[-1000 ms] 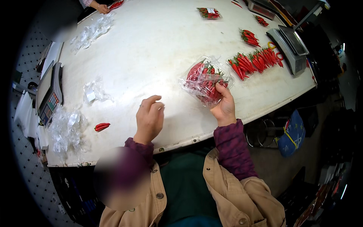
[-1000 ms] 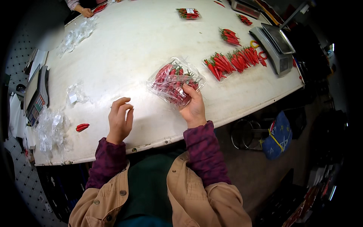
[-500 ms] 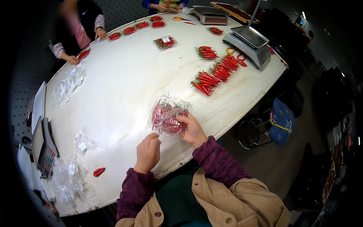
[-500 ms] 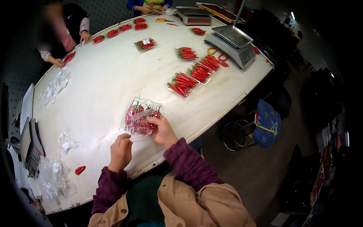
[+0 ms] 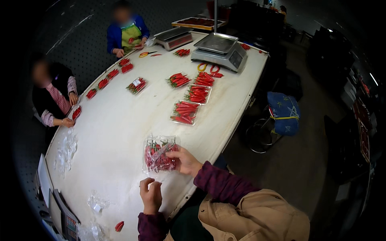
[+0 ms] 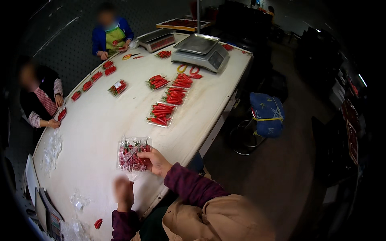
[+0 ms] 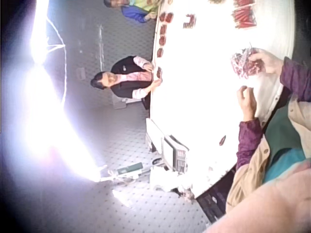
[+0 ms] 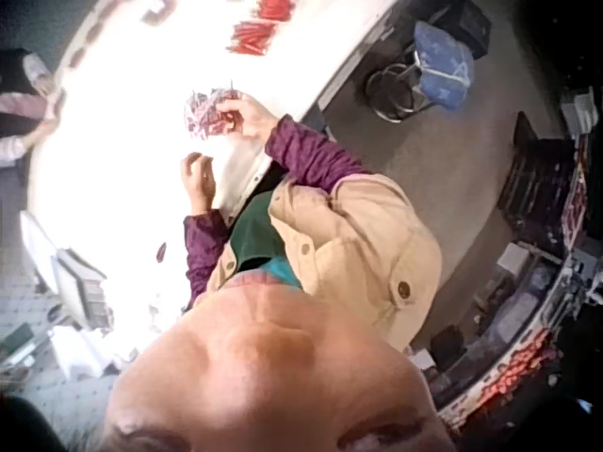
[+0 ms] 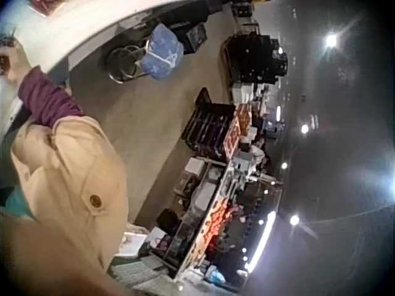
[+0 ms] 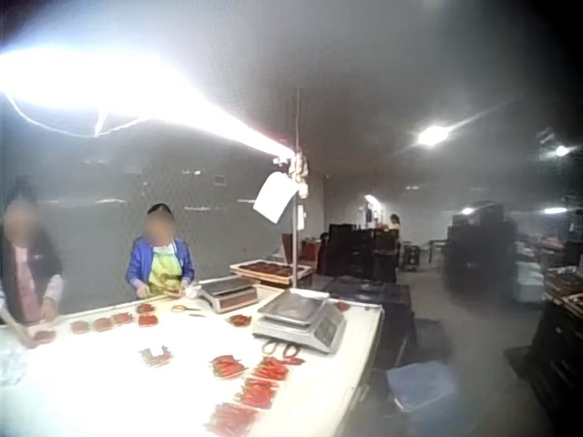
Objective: The person packs red chili peppers into clear plastic bags on a white table. They arrange the peppers, seal the bags, and place labels on them. The person works alongside others in a commercial setting, handling the peppers one at a time or in small groups to fill the packaging.
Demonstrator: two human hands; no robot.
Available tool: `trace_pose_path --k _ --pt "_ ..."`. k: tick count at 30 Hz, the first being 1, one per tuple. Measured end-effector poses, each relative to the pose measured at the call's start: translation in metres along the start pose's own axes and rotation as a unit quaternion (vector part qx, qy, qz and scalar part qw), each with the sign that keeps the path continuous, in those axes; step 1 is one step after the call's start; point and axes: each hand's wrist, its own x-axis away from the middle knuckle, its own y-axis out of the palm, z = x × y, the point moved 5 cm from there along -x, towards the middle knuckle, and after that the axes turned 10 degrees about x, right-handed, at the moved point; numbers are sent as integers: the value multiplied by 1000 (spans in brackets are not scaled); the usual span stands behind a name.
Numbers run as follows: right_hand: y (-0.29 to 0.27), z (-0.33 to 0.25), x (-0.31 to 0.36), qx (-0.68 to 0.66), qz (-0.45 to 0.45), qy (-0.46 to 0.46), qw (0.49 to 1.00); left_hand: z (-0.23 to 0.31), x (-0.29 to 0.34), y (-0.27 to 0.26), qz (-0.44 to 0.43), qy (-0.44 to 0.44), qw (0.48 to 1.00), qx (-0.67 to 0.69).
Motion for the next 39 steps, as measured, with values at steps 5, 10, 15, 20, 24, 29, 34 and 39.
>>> trace_pose_path --k 5,10,15,20,24,29,34,39 --pt "-14 -13 5 -34 4 -17 999 10 -7 5 9 70 997 -24" --pt "-27 -24 16 -28 -2 -45 999 26 -31 4 -59 115 989 -68" --pt "-14 -53 26 2 26 -130 991 5 -29 11 -4 -58 998 -16" --pt "9 -61 39 300 40 -203 931 0 -8 41 -24 -464 666 584" --pt "57 -29 54 683 -113 -396 603 4 -20 46 82 -399 353 842" --pt "64 -10 61 801 -80 -427 412 -24 -3 32 186 -328 211 902" --pt "19 13 29 660 -75 -238 709 -38 1 27 139 -276 256 916" --pt "-24 60 3 69 -27 111 991 -60 35 58 188 -421 335 822"
